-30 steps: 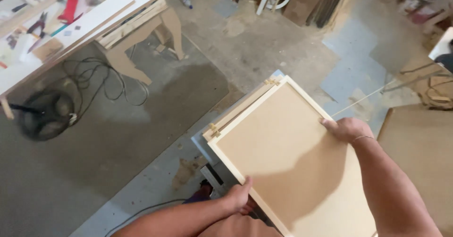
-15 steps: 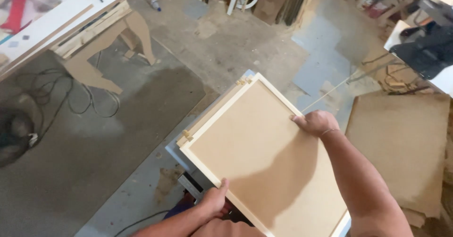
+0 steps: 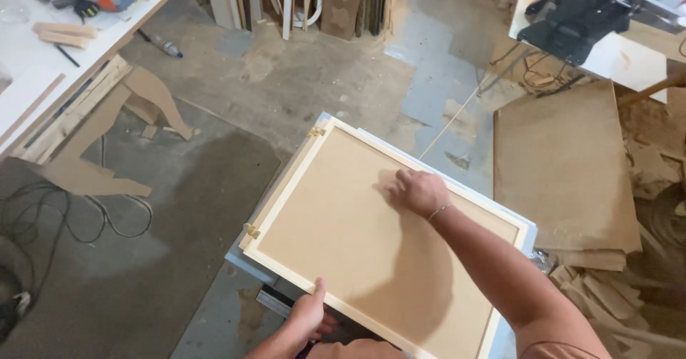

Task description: Attaching a metal latch to a wooden box lid in a workshop

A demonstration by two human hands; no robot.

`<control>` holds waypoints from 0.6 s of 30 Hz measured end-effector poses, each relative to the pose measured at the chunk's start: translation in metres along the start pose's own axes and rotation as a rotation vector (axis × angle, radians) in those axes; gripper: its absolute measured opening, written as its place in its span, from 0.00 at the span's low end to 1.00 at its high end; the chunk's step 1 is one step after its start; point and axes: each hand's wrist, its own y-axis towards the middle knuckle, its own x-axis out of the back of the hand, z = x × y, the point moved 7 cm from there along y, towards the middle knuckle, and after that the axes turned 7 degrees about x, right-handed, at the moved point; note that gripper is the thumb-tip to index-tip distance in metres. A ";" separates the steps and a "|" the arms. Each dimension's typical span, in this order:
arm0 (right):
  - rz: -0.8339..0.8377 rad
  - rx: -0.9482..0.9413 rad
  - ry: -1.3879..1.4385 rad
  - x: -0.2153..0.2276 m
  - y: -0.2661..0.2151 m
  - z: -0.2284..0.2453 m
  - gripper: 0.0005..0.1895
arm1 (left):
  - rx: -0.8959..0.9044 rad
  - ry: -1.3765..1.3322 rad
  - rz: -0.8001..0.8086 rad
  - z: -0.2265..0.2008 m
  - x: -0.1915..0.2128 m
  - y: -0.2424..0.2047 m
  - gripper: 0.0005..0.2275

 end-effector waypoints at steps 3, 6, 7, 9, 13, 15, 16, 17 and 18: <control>-0.173 0.167 0.165 0.007 -0.047 0.051 0.19 | -0.034 0.012 0.015 -0.001 0.002 -0.008 0.36; -0.138 0.241 0.320 0.029 -0.081 0.102 0.17 | -0.065 0.024 0.011 0.004 0.003 0.017 0.37; -0.135 0.275 0.351 0.042 -0.091 0.121 0.18 | -0.076 0.028 -0.003 0.006 0.002 0.032 0.38; -0.181 0.262 0.331 0.040 -0.108 0.133 0.18 | -0.079 0.050 -0.010 0.006 0.004 0.038 0.38; -0.214 0.267 0.275 0.053 -0.123 0.140 0.17 | -0.102 0.126 -0.016 0.004 0.008 0.025 0.39; -0.151 0.225 0.247 0.056 -0.125 0.127 0.19 | -0.100 0.136 -0.008 0.004 0.008 0.037 0.40; -0.078 0.194 0.229 0.054 -0.126 0.121 0.23 | -0.086 0.133 0.001 0.006 0.008 0.043 0.41; -0.086 0.172 0.228 0.059 -0.129 0.105 0.23 | -0.090 0.156 -0.003 0.006 0.009 0.044 0.41; -0.176 0.173 0.250 0.071 -0.133 0.091 0.23 | -0.103 0.158 -0.006 0.006 0.010 0.045 0.41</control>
